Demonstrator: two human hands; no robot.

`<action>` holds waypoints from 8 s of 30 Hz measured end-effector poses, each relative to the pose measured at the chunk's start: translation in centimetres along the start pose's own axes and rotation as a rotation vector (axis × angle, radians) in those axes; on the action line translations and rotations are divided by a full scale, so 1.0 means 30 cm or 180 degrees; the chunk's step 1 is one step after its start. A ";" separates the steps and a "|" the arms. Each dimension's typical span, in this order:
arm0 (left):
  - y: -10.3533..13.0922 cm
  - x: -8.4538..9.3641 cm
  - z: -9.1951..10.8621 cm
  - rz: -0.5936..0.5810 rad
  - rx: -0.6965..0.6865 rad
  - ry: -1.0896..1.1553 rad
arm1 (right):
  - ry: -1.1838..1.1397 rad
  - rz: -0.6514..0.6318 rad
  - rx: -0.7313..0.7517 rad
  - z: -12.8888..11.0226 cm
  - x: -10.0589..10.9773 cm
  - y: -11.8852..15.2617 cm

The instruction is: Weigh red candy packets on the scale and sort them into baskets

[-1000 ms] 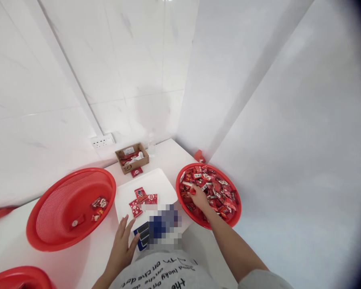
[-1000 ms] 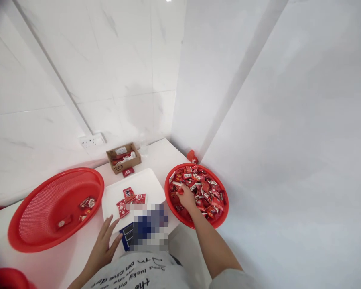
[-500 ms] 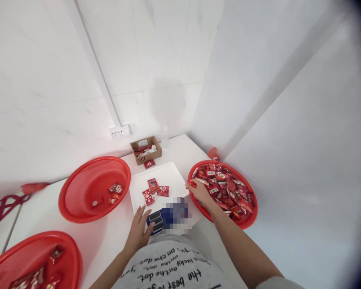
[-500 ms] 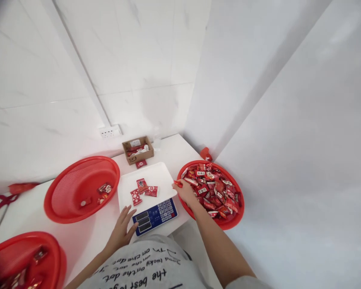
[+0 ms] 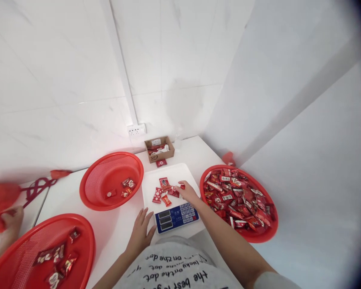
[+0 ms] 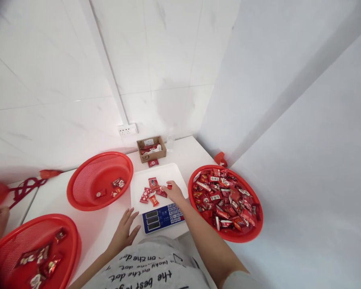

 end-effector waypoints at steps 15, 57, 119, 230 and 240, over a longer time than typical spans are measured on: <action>-0.079 -0.005 0.060 -0.0485 -0.0243 -0.0189 | -0.1119 0.0111 -0.0494 -0.015 -0.031 -0.019; -0.474 0.000 0.242 -0.0645 -0.0336 -0.0044 | -0.0071 0.1212 0.0380 0.279 0.213 0.213; -0.329 -0.028 0.177 -0.0910 -0.0975 -0.0530 | -0.0096 0.1447 0.0357 0.297 0.221 0.221; -0.377 0.050 0.076 -0.0504 0.2817 0.2025 | 0.0870 -0.0904 0.0810 0.069 -0.084 0.038; -0.322 0.032 0.116 -0.0703 0.2502 0.2422 | 0.1852 -0.0892 0.1407 -0.045 -0.091 0.000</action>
Point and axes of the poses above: each hand's wrist, its own y-axis away from the middle knuckle, its own x-axis out of the back of the hand, z = x × y, the point moved 2 cm from there along -y, towards the middle knuckle, and after that the axes turned 4 degrees about y, right-handed, at the moved point
